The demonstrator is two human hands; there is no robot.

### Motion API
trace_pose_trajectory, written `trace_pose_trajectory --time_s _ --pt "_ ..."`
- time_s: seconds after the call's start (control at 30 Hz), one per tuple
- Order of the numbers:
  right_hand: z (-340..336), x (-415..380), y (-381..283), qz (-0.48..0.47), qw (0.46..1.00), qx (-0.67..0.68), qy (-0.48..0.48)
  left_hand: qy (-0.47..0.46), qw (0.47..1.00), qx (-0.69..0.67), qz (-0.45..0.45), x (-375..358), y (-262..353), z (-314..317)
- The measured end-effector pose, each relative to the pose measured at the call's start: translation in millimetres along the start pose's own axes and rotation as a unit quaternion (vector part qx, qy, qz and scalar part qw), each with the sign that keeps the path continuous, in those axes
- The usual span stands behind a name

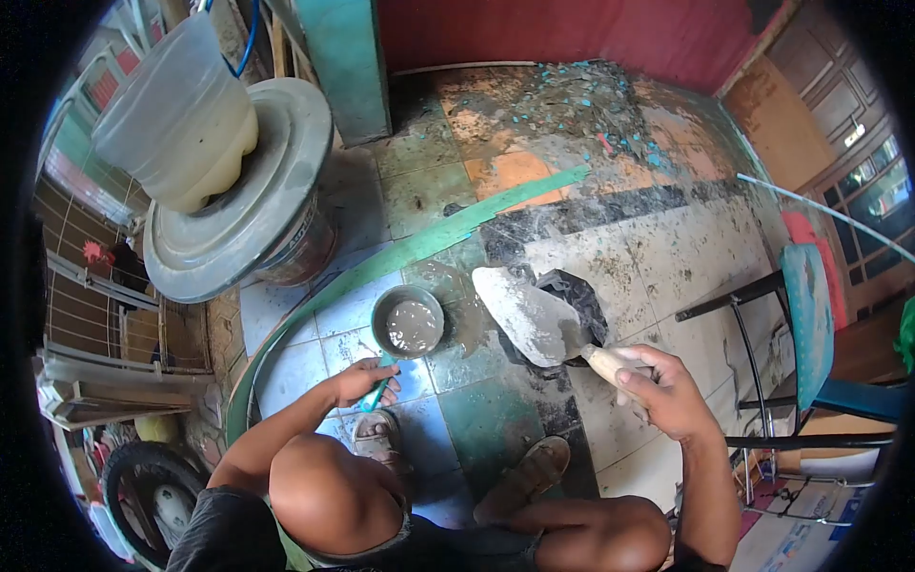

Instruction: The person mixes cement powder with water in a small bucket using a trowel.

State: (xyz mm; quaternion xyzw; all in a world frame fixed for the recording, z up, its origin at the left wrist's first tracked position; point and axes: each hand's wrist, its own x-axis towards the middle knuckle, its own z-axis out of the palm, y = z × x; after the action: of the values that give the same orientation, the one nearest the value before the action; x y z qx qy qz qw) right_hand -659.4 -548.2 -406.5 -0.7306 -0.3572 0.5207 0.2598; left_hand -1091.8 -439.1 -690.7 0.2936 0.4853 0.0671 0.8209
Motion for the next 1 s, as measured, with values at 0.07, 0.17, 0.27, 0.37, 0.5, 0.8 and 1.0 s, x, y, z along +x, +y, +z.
trace_pose_trajectory --time_s 0.07,0.17,0.27,0.37,0.5,0.8,1.0 --pt "6.3 9.6 -6.0 0.0 0.999 -0.011 -0.038 0.023 0.996 0.054 0.068 7.6 -9.7 6.3" --pt "17.6 28.7 -12.4 -0.034 0.993 -0.045 -0.107 0.051 0.99 0.077 0.106 1.1 -2.8 28.8" --pt "29.7 45.9 -17.5 -0.029 0.987 -0.079 -0.134 0.059 0.981 0.134 0.13 0.7 -12.7 38.3" --pt "41.6 63.0 -20.9 0.001 0.982 -0.113 -0.151 0.051 0.979 0.139 0.138 -5.2 -14.5 51.6" --pt "55.3 84.2 -31.7 0.017 0.963 -0.222 -0.152 0.028 0.976 0.165 0.138 -5.6 -18.8 66.1" --pt "113.8 97.8 -90.0 -0.054 0.799 -0.586 -0.127 0.0 0.964 0.238 0.116 -23.3 4.4 93.7" --pt "145.7 83.3 -113.5 -0.072 0.735 -0.665 -0.105 -0.007 0.961 0.251 0.113 -30.6 12.7 102.3"
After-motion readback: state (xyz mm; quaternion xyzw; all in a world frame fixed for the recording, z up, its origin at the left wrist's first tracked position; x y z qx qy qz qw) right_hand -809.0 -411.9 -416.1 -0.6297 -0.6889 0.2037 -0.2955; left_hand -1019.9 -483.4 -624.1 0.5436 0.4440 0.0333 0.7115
